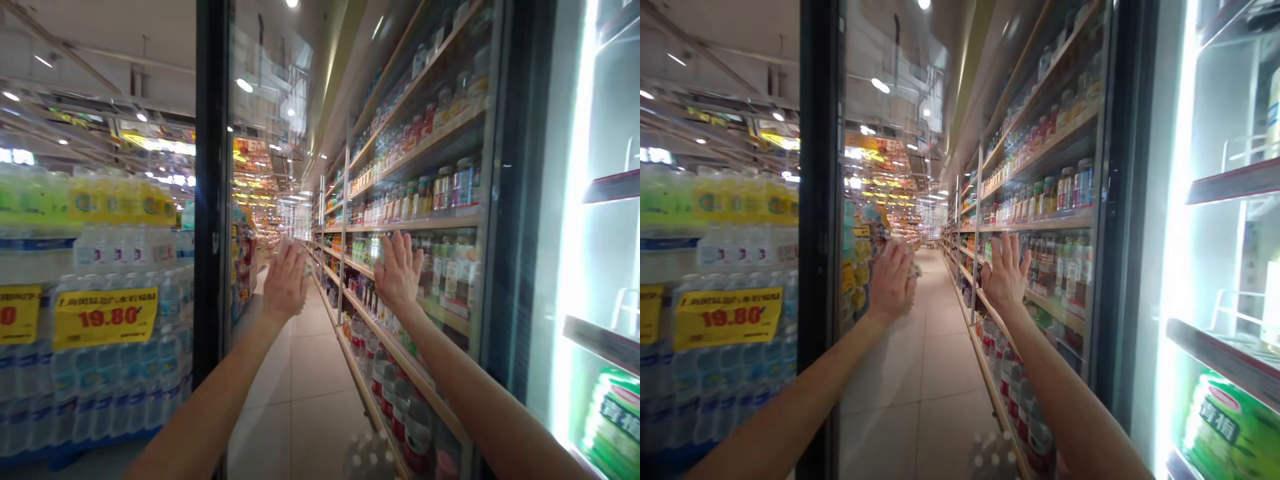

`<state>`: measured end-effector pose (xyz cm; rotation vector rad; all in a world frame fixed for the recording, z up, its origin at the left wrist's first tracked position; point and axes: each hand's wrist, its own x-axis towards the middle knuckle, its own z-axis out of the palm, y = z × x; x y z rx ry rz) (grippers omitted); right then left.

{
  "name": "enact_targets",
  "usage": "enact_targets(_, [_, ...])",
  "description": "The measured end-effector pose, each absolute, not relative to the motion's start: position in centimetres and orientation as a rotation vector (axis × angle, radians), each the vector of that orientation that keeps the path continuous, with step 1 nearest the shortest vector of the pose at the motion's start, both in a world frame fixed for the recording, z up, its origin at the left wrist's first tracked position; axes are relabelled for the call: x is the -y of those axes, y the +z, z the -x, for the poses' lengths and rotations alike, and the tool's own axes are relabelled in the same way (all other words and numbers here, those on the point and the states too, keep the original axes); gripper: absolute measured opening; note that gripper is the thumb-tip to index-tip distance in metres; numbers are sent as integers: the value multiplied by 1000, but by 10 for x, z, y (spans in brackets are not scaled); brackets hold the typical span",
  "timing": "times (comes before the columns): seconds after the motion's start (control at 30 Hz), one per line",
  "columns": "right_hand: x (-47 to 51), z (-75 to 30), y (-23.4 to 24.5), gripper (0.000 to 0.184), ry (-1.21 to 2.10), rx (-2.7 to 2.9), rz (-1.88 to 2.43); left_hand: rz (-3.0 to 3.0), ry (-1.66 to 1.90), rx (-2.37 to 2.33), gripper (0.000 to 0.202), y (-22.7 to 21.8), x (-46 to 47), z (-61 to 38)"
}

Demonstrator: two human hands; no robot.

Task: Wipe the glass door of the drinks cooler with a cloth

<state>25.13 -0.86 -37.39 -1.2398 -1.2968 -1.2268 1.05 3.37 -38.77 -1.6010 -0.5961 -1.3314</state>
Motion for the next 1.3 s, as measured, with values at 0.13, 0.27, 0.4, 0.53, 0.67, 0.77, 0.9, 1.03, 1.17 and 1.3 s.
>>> enact_targets(0.13, [7, -249, -377, 52, -1238, 1308, 1232, 1474, -1546, 733, 48, -382, -40, -1])
enact_targets(0.27, [7, -239, -386, 50, -1272, 1401, 1176, 1610, -1415, 608, 46, -397, -28, -37])
enact_targets(0.4, [7, -233, -392, 49, -1312, 1483, 1120, 1737, -1178, 447, 42, -412, -18, -58])
enact_targets(0.53, [7, -235, -392, 47, -1334, 1466, 1107, 1677, -1257, 556, 43, -402, -27, -29])
enact_targets(0.67, [6, -230, -395, 49, -1315, 1459, 1137, 1479, -1533, 754, 43, -387, -37, -8])
enact_targets(0.77, [6, -219, -400, 53, -1280, 1400, 1168, 1524, -1497, 714, 43, -392, -32, -22])
enact_targets(0.9, [6, -211, -405, 53, -1287, 1369, 1167, 1693, -1248, 532, 42, -408, -23, -36])
enact_targets(1.03, [5, -213, -405, 53, -1312, 1363, 1134, 1668, -1263, 573, 46, -411, -29, -7])
enact_targets(1.17, [5, -213, -406, 53, -1299, 1353, 1138, 1483, -1520, 744, 49, -410, -36, 4])
enact_targets(1.3, [5, -213, -408, 50, -1314, 1395, 1120, 1672, -1295, 601, 47, -426, -26, -27])
